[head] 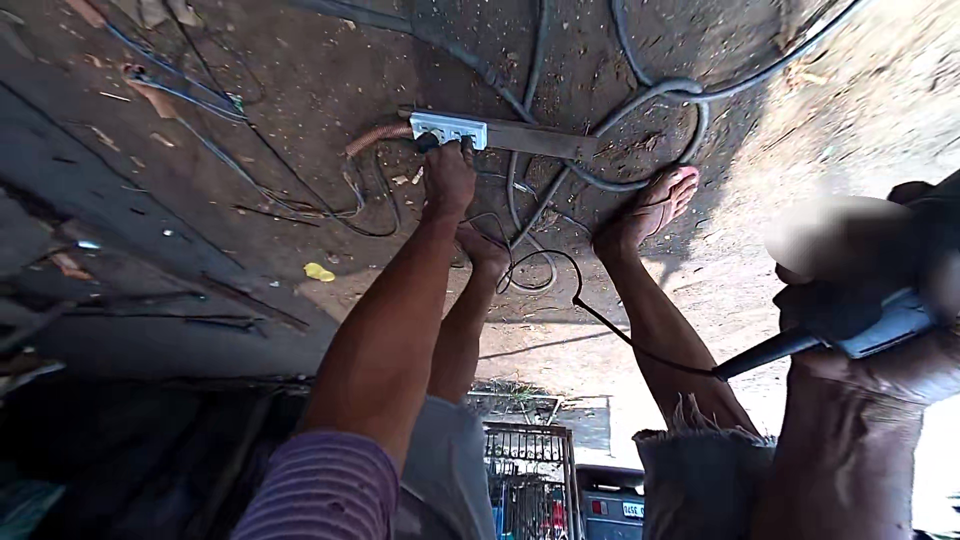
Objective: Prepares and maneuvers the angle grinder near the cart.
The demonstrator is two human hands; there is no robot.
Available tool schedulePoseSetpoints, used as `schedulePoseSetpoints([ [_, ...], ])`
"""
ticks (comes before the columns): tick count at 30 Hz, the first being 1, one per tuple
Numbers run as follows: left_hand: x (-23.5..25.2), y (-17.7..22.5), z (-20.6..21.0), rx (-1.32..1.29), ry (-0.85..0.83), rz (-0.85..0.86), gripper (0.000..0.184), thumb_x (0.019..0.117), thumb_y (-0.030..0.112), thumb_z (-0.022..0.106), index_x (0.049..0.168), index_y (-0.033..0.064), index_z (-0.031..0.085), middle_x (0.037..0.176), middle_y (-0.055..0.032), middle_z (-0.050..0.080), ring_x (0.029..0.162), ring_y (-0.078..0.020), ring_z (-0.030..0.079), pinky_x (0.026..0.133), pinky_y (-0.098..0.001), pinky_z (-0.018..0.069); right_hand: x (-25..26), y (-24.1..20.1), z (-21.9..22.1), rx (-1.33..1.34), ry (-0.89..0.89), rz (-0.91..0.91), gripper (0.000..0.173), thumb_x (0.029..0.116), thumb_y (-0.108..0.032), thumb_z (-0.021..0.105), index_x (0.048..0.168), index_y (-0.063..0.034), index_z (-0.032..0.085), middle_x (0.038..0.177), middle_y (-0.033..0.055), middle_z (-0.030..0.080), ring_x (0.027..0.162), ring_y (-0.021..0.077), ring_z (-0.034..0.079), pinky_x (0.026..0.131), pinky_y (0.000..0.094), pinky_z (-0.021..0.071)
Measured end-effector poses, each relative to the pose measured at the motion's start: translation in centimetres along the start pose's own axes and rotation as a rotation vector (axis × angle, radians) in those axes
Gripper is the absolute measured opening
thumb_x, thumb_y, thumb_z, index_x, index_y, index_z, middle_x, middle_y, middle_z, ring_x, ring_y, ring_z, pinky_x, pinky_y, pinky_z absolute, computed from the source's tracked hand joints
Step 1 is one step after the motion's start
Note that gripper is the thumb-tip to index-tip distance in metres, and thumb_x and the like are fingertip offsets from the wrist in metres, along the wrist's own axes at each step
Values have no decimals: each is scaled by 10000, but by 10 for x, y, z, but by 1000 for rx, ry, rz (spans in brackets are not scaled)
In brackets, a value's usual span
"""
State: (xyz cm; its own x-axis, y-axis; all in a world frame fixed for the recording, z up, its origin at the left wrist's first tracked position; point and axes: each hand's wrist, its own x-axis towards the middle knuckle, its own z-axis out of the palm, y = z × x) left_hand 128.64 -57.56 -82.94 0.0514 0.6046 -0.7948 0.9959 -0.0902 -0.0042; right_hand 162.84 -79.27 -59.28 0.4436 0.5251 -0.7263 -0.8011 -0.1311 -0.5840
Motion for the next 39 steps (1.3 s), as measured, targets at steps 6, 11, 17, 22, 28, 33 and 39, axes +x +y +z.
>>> schedulePoseSetpoints([
  [6,2,4,-6,155,-58,92,349,1048,253,502,1069,-45,681,1088,-288,686,1097,-453,667,942,-610,528,7,-19,-11,3,19,-65,570,822,-251,762,1321,-71,554,1065,91,661,873,214,684,742,366,613],
  [11,3,10,2,119,-31,53,391,1064,277,470,1055,-50,684,1070,-283,695,1089,-451,673,941,-606,531,11,-26,-16,29,13,-91,573,793,-238,784,1282,-44,556,1056,111,652,848,224,680,697,346,608],
  [17,11,19,-3,185,-104,15,380,1052,262,486,1053,-70,670,1127,-304,674,1131,-456,654,962,-610,516,10,-29,-19,23,11,-59,563,804,-235,794,1293,-67,569,1061,91,661,871,211,684,734,350,611],
  [22,19,32,-3,210,-120,20,363,1047,222,488,1008,-97,657,1135,-335,655,1145,-485,638,961,-630,508,10,-28,-13,9,6,-60,570,790,-259,807,1283,-82,581,1023,78,669,822,203,686,688,352,611],
  [28,-34,46,-35,126,-76,25,584,985,338,666,1314,-128,542,1303,-373,560,1230,-528,565,1018,-655,472,-3,-21,-7,-10,-34,-96,646,784,-307,845,1325,-123,543,1048,73,661,802,203,678,689,378,616],
  [33,-232,72,-66,-435,-81,261,542,1047,437,563,1447,73,552,1376,-153,622,1237,-276,626,1062,-510,514,-72,-35,4,-40,-18,28,724,759,-320,871,1327,-45,515,987,167,665,770,282,684,689,460,616],
  [39,-489,163,-145,-1139,-284,493,847,1028,670,364,1418,-62,532,1338,-157,666,1215,-247,663,1051,-445,557,-204,-116,54,-1,-123,82,677,741,-198,874,1267,47,525,1009,217,696,861,306,710,766,476,617],
])
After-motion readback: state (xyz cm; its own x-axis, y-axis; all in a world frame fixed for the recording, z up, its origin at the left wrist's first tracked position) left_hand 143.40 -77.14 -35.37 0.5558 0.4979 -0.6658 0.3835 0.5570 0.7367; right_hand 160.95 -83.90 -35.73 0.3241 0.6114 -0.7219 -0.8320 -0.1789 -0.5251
